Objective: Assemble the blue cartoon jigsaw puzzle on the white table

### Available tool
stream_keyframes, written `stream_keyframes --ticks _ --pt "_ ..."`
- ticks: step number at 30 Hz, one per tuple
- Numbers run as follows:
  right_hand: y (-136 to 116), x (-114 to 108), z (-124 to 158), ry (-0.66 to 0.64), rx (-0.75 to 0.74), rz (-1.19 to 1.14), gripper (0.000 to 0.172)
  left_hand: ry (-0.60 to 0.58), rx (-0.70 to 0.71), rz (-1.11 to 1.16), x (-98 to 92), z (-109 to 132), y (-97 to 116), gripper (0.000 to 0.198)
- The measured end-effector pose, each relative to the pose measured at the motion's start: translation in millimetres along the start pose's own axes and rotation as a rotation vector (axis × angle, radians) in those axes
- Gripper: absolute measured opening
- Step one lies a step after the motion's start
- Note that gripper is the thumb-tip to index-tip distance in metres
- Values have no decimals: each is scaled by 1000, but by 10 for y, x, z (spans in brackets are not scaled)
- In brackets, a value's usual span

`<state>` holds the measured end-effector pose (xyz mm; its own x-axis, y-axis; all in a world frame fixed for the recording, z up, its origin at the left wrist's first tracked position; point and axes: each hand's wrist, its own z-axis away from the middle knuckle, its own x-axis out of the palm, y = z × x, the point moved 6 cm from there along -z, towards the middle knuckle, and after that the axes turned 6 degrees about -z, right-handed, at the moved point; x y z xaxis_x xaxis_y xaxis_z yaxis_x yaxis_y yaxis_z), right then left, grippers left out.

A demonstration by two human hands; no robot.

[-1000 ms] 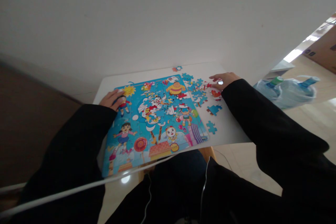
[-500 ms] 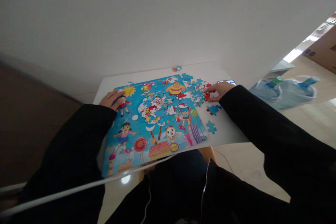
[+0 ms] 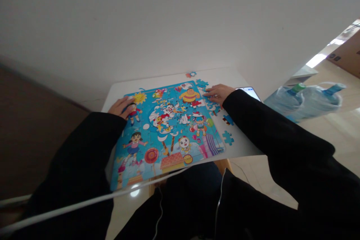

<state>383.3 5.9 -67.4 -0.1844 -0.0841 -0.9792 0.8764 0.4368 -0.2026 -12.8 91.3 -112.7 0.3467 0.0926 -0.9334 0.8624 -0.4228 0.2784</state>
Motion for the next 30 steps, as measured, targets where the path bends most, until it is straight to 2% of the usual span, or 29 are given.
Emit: stream_keyframes --ticks 4,7,10,14,18,24,30 --pt "24 32 143 -1 -40 -38 31 -13 -11 -5 22 -9 -24 47" --pt "90 6 211 46 1 -59 30 -7 -9 -13 35 -15 -39 47" --pt "162 -25 184 70 88 -35 36 8 -5 -24 43 -18 -48 48" --pt "175 -32 83 32 136 11 37 25 2 -22 44 -17 -49 47" --pt "213 -25 34 40 220 72 41 1 -2 -26 53 -22 -55 50" --pt "267 49 -7 56 168 165 43 -4 12 -21 49 -23 -52 50" --pt "195 -40 40 72 207 139 46 4 7 -13 54 -20 -52 48"
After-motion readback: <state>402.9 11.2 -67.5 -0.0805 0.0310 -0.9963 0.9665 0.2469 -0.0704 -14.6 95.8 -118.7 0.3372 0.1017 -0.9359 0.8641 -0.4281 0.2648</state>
